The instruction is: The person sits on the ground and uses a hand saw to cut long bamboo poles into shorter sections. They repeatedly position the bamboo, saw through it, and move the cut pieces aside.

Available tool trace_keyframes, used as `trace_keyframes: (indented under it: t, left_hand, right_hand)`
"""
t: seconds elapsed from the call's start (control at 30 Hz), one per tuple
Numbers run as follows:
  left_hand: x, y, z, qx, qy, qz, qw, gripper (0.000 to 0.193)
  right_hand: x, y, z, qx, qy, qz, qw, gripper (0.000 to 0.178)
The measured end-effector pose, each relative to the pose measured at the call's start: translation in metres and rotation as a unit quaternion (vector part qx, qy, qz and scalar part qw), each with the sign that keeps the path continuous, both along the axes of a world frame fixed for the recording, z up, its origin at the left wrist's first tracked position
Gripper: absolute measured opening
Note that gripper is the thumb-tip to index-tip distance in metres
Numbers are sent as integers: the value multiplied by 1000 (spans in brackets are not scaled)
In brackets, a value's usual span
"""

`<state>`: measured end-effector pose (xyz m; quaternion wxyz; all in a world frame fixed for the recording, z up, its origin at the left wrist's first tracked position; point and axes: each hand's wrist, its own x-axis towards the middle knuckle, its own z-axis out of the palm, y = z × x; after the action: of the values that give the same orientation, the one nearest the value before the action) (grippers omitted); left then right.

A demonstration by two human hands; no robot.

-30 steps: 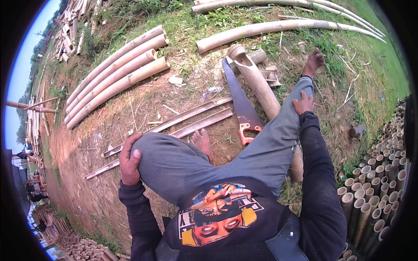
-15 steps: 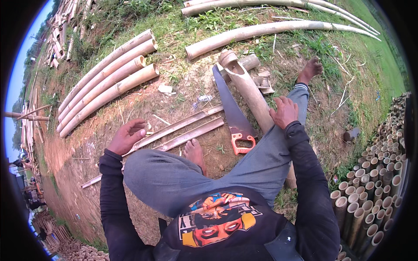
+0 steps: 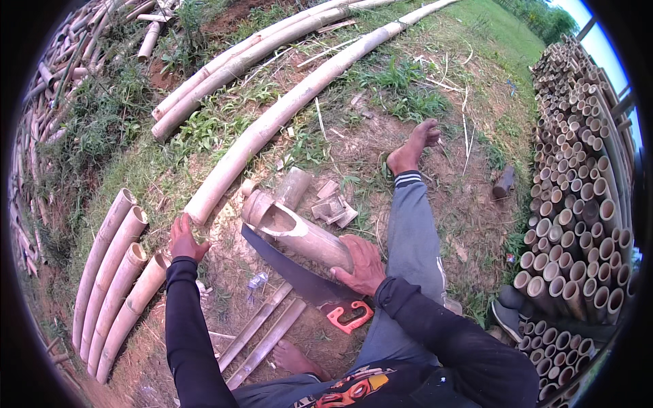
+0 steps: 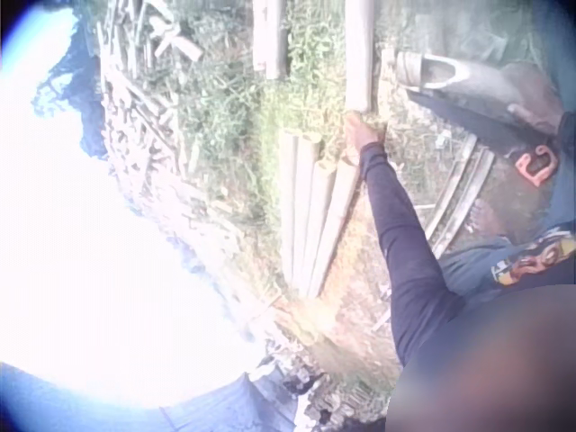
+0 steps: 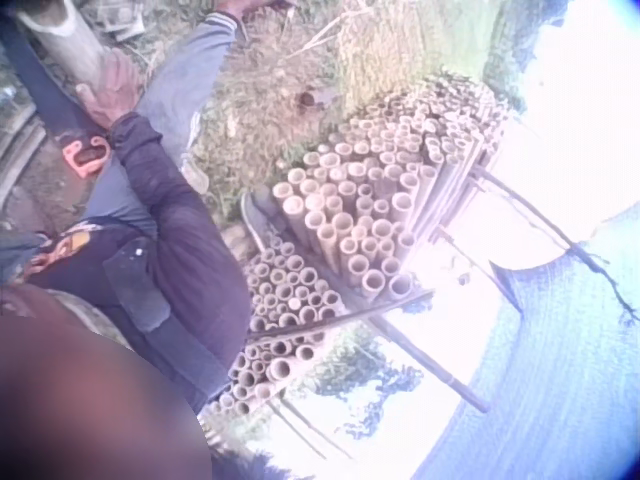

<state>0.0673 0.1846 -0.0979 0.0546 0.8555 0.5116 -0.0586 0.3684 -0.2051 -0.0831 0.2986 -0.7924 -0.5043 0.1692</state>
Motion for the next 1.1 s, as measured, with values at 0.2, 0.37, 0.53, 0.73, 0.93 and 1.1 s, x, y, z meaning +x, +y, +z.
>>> trace_keyframes:
  t: [0.2, 0.37, 0.53, 0.73, 0.93, 1.1]
  left_hand:
    - [32, 41, -44, 5, -54, 62, 997, 109]
    - [22, 54, -59, 10, -131, 26, 991, 108]
    - [25, 66, -64, -11, -62, 36, 997, 98]
    - [34, 71, -54, -55, -25, 54, 997, 98]
    - [33, 74, -2, -131, -19, 25, 991, 80]
    - [32, 59, 48, -238, -22, 0, 971, 78]
  right_hand:
    - [-1, 16, -1, -78, -19, -2, 997, 84]
    - [3, 13, 2, -83, -4, 2, 997, 86]
    - [3, 12, 1, -70, -1, 8, 998, 86]
    - [1, 14, -4, -71, -15, 7, 997, 90]
    - [3, 22, -5, -137, -10, 3, 990, 107]
    - [3, 28, -5, -234, 42, 8, 971, 112]
